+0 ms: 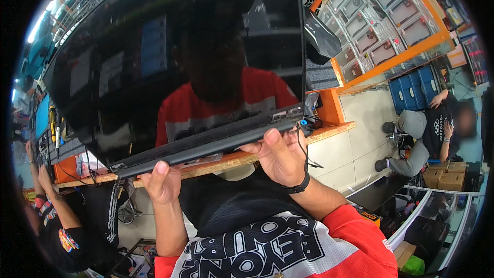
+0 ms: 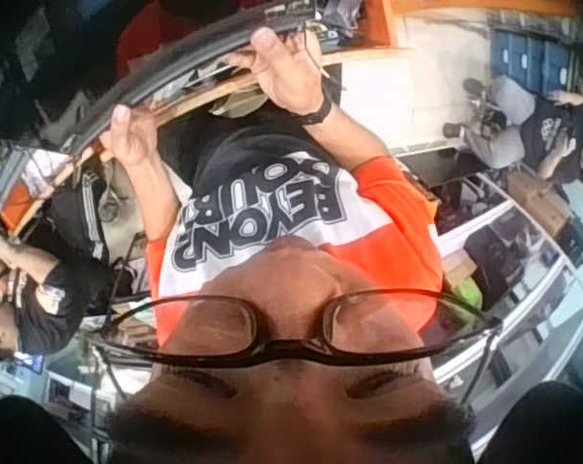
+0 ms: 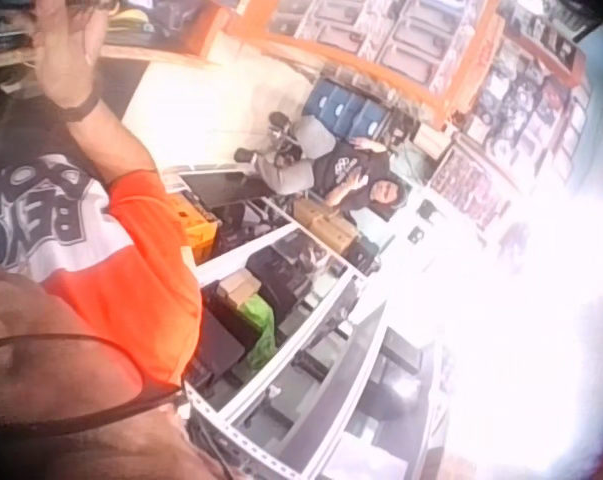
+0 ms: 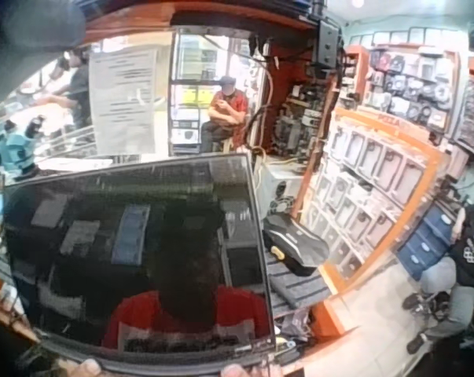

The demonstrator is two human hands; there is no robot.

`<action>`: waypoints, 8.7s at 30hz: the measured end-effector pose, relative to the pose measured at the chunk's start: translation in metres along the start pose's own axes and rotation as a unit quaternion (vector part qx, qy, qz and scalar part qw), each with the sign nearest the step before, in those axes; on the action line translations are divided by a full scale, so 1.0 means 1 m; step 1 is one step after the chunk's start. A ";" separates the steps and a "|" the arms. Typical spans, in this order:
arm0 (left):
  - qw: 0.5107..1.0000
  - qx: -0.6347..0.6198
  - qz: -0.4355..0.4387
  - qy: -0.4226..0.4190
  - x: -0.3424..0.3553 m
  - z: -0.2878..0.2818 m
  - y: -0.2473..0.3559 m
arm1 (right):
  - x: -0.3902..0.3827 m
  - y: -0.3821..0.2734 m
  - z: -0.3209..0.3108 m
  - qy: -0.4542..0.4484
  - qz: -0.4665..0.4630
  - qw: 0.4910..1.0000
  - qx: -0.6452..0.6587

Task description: The person uses a screwdriver to remove screws from the hinge area of a laptop screen, then handles a plastic bezel and thin wires near the display assembly before lifting the laptop to show the internal connector.

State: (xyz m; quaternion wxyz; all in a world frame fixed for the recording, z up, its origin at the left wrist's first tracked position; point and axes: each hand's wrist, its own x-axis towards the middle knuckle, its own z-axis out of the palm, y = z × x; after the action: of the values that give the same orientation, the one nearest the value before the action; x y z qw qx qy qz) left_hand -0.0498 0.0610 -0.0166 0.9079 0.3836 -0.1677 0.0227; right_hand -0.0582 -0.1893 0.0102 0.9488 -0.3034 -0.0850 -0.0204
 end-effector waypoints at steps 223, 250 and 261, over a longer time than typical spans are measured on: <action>0.991 -0.016 0.025 0.134 -0.020 0.044 -0.014 | -0.012 0.010 0.025 0.168 0.090 0.981 -0.041; 0.972 0.150 0.116 0.139 -0.035 0.027 -0.013 | -0.007 0.010 -0.003 0.114 0.089 0.985 0.091; 0.951 0.175 0.108 0.230 -0.031 0.031 -0.020 | -0.011 0.012 0.005 0.110 0.081 0.989 0.056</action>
State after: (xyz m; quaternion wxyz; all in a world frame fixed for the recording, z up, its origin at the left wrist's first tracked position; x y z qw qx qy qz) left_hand -0.0846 0.0280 -0.0201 0.8327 0.5002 0.0119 0.2373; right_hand -0.0686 -0.1769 0.0053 0.9664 -0.2517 0.0439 0.0281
